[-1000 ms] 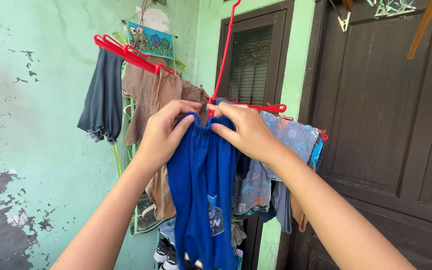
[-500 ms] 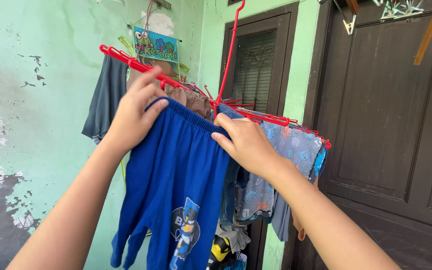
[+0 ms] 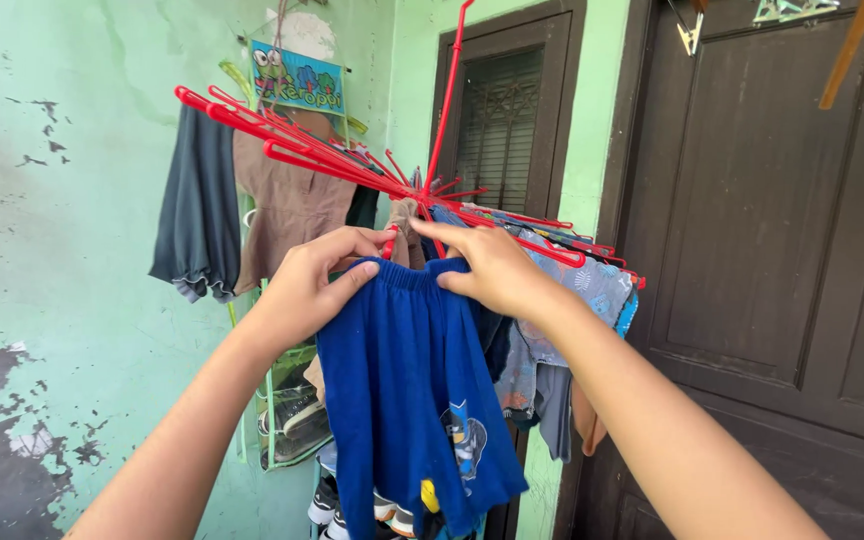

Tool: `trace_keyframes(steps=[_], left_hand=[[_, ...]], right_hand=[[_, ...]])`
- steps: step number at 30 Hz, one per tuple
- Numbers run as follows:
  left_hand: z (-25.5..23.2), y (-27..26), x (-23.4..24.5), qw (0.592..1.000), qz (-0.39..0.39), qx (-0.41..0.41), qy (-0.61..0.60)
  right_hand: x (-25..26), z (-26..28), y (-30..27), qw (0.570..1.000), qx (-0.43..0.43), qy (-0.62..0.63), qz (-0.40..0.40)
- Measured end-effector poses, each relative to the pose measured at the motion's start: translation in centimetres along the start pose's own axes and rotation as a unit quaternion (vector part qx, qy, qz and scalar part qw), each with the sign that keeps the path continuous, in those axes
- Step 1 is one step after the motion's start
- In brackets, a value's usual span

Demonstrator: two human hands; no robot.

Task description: The recorder hangs several small items of clothing, such as children's shorts and pants, on hangers and a clothesline.

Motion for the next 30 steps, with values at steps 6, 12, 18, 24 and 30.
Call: trace_keyframes(steps=[6, 12, 18, 24, 30], left_hand=[[0.2, -0.4, -2.1, 0.994, 0.004, -0.046, -0.098], [-1.6, -1.0, -2.0, 0.997, -0.031, -0.077, 0.008], [-1.6, -2.7, 0.9, 0.957, -0.162, -0.081, 0.227], [-2.8, -0.9, 3.5, 0.9, -0.191, -0.096, 0.379], [-1.7, 1.5, 4.6, 0.833, -0.157, -0.121, 0.516]], right_hand=[[0.2, 0.6, 0.5, 0.995, -0.071, 0.019, 0.067], [-0.4, -0.8, 0.5, 0.997, -0.053, -0.036, 0.044], [0.2, -0.4, 0.0, 0.987, -0.051, -0.142, 0.061], [0.6, 1.1, 1.0, 0.968, -0.08, -0.221, 0.088], [0.2, 1.8, 0.8, 0.958, -0.051, -0.272, 0.07]])
Point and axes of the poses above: each hand's wrist, its own y-axis towards the middle knuckle, its own x-axis out of the back of the hand, z = x × y, the point moved 6 cm from there along y, towards the middle knuckle, and after that the axes turned 8 degrees about y, right-handed, at the moved point
